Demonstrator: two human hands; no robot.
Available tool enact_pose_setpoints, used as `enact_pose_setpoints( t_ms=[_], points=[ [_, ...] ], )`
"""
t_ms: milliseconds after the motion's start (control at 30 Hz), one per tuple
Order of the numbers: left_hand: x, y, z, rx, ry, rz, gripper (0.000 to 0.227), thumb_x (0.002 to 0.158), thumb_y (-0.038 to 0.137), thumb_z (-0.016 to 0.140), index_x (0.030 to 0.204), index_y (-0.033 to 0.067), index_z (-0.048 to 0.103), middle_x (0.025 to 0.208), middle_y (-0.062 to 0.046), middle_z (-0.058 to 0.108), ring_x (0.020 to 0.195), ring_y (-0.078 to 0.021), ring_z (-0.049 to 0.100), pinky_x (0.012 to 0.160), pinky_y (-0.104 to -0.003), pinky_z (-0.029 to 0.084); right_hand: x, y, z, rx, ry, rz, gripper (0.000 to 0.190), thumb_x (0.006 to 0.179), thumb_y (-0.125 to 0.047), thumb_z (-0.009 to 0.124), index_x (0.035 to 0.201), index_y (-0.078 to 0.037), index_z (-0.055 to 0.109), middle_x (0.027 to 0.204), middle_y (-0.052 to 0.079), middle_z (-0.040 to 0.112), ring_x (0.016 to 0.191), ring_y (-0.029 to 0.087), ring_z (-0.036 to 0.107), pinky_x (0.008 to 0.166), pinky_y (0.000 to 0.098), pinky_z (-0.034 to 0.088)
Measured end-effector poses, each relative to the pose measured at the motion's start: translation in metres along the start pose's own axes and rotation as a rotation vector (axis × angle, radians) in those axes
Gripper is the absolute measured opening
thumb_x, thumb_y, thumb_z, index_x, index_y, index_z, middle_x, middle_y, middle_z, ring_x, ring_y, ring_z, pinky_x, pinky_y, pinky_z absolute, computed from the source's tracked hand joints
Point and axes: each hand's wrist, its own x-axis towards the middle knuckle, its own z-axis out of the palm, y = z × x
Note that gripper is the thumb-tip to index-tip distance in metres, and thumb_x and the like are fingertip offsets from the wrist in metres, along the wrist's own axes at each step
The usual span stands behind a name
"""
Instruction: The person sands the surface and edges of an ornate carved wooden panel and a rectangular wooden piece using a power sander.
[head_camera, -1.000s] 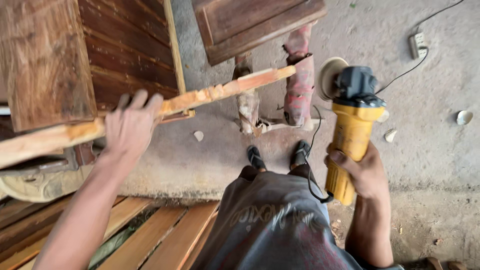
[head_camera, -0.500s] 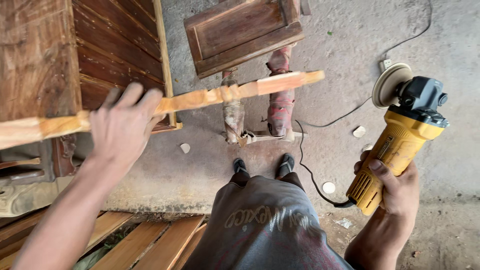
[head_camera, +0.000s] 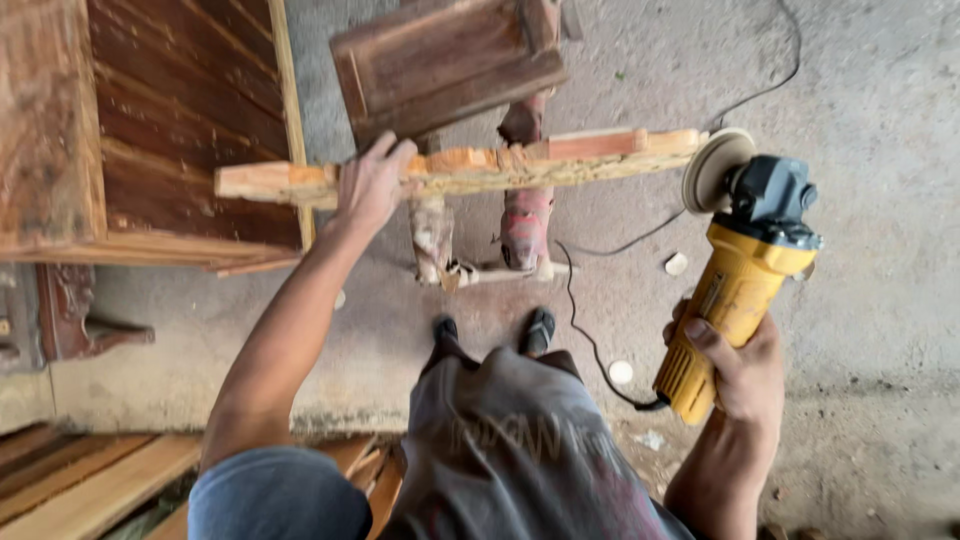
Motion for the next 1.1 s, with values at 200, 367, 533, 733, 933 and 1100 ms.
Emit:
enact_pose_setpoints(
  t_ms=[200,367,533,733,933,1100],
  points=[
    [-0.014,-0.032,0.025,-0.047,0.004,-0.021,0.048,0.083,0.028,0.084,0.119,0.0067,0.06,0.121,-0.016,0.06,0.071,-0.0245,0.068,0.057,-0.036,0.059,0.001,0.001,0.048,-0.058,-0.064,0.02,0.061,0.08,-0.028,0.085,0.125,0.002,0.056,0.097,0.012,0.07,0.081,0.021,0.07,0.071,0.0354,0.06],
    [-0.007,-0.054,0.049,-0.175,-0.19,-0.166,0.035,0.099,0.021,0.073,0.123,0.0029,0.055,0.149,-0.027,0.048,0.072,-0.0284,0.073,0.053,-0.034,0.059,0.003,-0.002,0.113,-0.131,-0.093,0.013,0.067,0.078,-0.031,0.086,0.13,0.0,0.057,0.094,0.011,0.07,0.079,0.019,0.07,0.072,0.034,0.059],
    [-0.033,-0.053,0.025,0.167,0.234,0.002,0.097,0.081,0.032,0.086,0.164,0.0219,0.037,0.152,-0.024,0.041,0.143,-0.0409,0.045,0.119,-0.067,0.035,-0.008,0.003,0.174,-0.189,-0.056,0.042,0.057,0.078,-0.028,0.086,0.119,0.001,0.059,0.096,0.009,0.07,0.082,0.018,0.07,0.073,0.034,0.06],
    [-0.106,-0.151,0.038,-0.316,0.89,-0.227,0.134,0.056,0.062,0.094,0.163,0.0206,0.024,0.166,-0.021,0.017,0.158,-0.0316,0.014,0.129,-0.058,0.006,-0.017,0.016,0.227,-0.306,-0.02,0.083,0.055,0.079,-0.026,0.085,0.118,0.001,0.057,0.096,0.007,0.07,0.083,0.015,0.069,0.074,0.0327,0.059],
    [-0.106,-0.194,0.112,-1.596,0.622,-0.147,0.068,0.063,0.02,0.108,0.111,0.0005,0.063,0.104,-0.006,0.071,0.094,-0.0175,0.071,0.086,-0.034,0.064,-0.025,0.018,0.25,-0.377,-0.011,0.141,0.057,0.077,-0.026,0.085,0.119,0.001,0.058,0.094,0.006,0.069,0.082,0.015,0.067,0.071,0.0324,0.057],
    [-0.096,-0.169,0.035,-1.205,0.763,-0.061,0.058,0.065,0.026,0.104,0.101,-0.0027,0.069,0.095,-0.007,0.072,0.082,-0.0183,0.071,0.075,-0.032,0.062,-0.048,0.013,0.245,-0.424,0.072,0.148,0.056,0.077,-0.03,0.086,0.116,0.002,0.061,0.094,0.008,0.07,0.083,0.015,0.067,0.072,0.0324,0.057]
  ],
)
